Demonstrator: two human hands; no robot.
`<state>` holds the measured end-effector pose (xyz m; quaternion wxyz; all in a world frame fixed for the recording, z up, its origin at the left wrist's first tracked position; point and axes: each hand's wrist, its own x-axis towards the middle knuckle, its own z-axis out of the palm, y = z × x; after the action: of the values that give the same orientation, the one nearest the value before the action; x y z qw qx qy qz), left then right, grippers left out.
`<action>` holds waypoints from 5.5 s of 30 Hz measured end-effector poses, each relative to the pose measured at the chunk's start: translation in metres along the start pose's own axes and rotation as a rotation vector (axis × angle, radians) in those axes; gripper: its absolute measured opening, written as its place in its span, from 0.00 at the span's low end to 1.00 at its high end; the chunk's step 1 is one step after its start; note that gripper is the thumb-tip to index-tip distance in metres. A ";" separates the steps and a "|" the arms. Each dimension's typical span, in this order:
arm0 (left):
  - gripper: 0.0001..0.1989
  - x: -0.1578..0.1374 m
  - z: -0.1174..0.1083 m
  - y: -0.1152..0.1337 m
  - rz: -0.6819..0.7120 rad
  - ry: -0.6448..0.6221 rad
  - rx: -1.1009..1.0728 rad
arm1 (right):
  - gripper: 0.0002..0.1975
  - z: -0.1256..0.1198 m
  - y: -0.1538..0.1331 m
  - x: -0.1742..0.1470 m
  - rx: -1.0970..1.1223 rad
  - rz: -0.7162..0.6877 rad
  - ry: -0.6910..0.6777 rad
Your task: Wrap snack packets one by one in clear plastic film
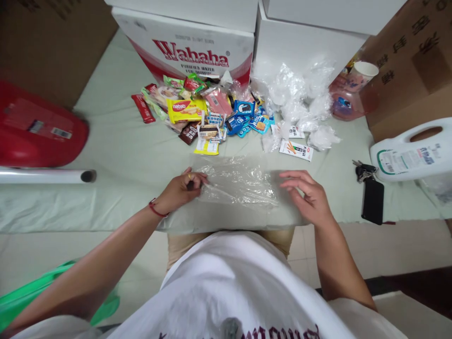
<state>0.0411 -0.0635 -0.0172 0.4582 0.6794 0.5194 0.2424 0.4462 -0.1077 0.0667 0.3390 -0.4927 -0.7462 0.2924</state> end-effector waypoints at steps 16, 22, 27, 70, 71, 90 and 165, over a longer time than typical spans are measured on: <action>0.18 0.001 0.010 0.001 0.017 0.256 0.078 | 0.10 0.186 -0.061 0.024 -0.309 -0.445 -0.919; 0.23 -0.015 0.033 0.005 0.026 0.233 0.548 | 0.16 0.155 -0.047 0.045 0.190 -0.419 -1.154; 0.29 -0.028 0.044 0.005 -0.011 0.166 0.766 | 0.21 0.116 -0.010 0.119 0.286 0.214 -0.283; 0.36 -0.039 0.033 -0.002 0.004 0.188 0.752 | 0.20 0.125 0.020 0.102 0.659 0.580 -0.387; 0.36 -0.039 0.033 -0.002 0.003 0.189 0.753 | 0.18 0.127 0.019 0.102 0.586 0.558 -0.405; 0.35 -0.040 0.031 -0.001 0.003 0.187 0.717 | 0.33 0.091 0.072 0.273 -0.667 0.106 -0.029; 0.17 -0.117 0.016 -0.040 0.661 0.069 0.558 | 0.10 0.076 0.020 -0.055 -0.096 -0.123 -0.311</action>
<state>-0.0052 -0.1763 -0.0422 0.1369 0.8985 0.3346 0.2491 0.4119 -0.1602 -0.0061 0.2127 -0.4107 -0.8315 0.3078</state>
